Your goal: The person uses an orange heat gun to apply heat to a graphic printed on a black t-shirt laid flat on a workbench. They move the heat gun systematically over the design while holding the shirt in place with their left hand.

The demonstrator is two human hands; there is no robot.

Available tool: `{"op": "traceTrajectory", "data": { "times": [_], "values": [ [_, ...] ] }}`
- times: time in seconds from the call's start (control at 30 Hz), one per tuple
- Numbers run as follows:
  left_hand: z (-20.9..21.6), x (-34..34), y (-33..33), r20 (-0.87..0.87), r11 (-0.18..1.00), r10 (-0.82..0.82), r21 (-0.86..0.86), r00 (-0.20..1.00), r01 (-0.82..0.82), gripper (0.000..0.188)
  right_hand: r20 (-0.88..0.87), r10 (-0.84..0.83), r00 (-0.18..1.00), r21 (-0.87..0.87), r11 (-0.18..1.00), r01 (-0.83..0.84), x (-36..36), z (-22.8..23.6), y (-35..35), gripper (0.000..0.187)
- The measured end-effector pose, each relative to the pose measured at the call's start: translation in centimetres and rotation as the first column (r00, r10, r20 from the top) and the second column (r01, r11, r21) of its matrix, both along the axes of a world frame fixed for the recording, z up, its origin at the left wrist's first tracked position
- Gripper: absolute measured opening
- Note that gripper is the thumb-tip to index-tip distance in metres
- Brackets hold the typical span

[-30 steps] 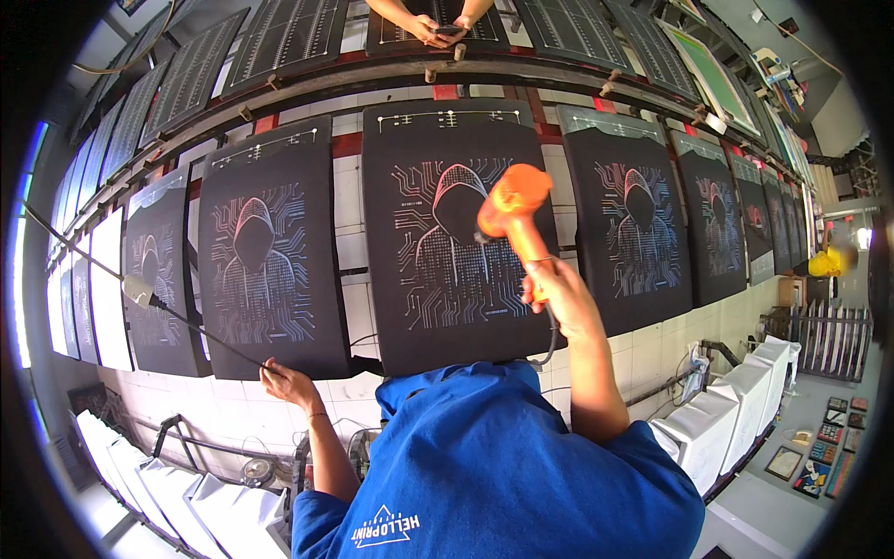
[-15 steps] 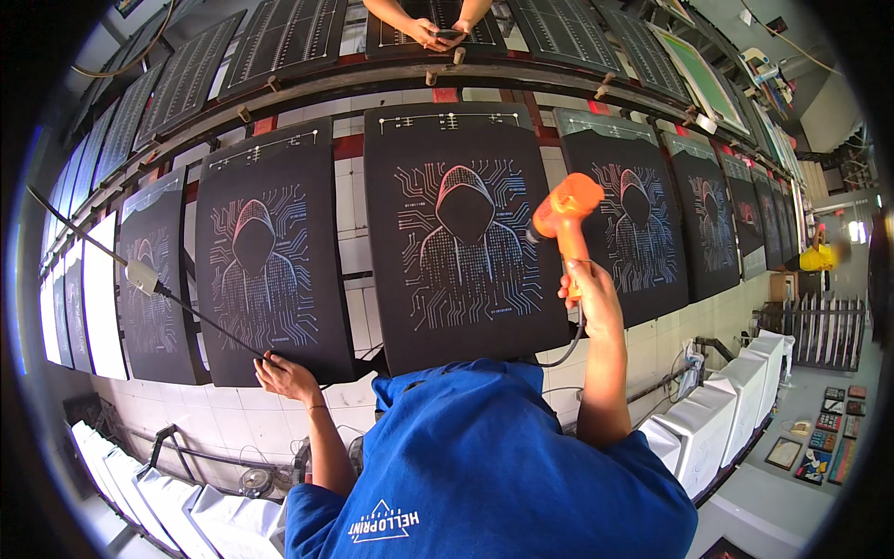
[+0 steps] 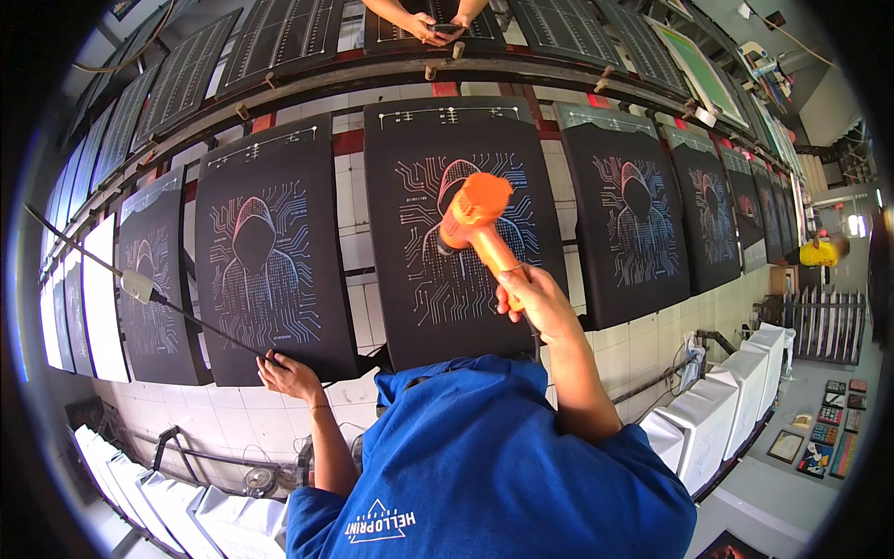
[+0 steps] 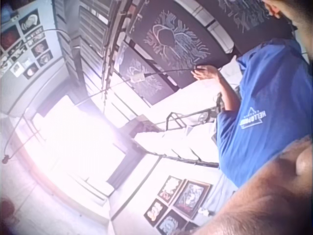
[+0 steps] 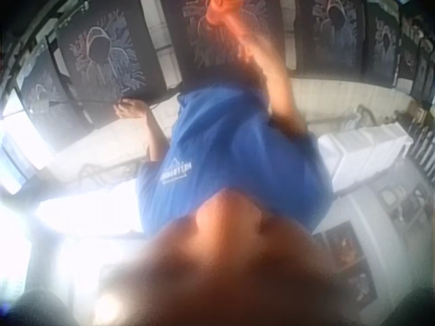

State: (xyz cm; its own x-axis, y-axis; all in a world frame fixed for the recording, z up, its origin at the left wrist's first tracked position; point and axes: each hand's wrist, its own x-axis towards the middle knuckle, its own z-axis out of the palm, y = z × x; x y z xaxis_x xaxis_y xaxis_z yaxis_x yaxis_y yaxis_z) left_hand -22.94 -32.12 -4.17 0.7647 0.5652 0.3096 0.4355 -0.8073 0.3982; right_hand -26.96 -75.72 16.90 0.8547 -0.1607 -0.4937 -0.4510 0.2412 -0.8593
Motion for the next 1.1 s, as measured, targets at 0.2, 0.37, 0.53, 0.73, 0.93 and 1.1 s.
{"op": "traceTrajectory", "data": {
  "times": [0.2, 0.37, 0.53, 0.73, 0.93, 1.1],
  "values": [
    [0.0, -0.2, -0.1, 0.002, 0.999, -0.039, 0.013, 0.999, 0.039, 0.039, -0.022, -0.280, 0.960, -0.165, 0.948, 0.273, -3.5, -0.3, -5.2, 0.030],
    [0.1, -0.3, -0.2, 0.004, 0.999, -0.051, 0.021, 0.999, 0.050, 0.039, -0.036, -0.403, 0.915, -0.176, 0.904, 0.391, -5.0, -0.1, -7.2, 0.027],
    [0.1, -0.2, -0.1, -0.002, 0.999, -0.053, 0.007, 0.999, 0.053, 0.039, -0.028, -0.259, 0.966, -0.104, 0.961, 0.255, -3.3, -0.1, -4.1, 0.029],
    [0.2, 0.0, -0.1, 0.028, 0.999, -0.049, 0.010, 0.998, 0.049, 0.035, -0.002, -0.023, 1.000, 0.037, 0.999, 0.023, -1.3, -0.8, 0.8, 0.031],
    [-0.1, -0.2, 0.0, 0.017, 0.999, -0.034, 0.008, 0.999, 0.034, 0.037, -0.033, -0.176, 0.984, -0.074, 0.982, 0.173, -3.2, -0.1, -2.3, 0.031],
    [0.3, -0.2, -0.3, 0.010, 0.999, -0.030, 0.016, 1.000, 0.030, 0.037, -0.040, -0.414, 0.909, -0.190, 0.897, 0.400, -6.1, -0.3, -6.7, 0.029]
  ]
}}
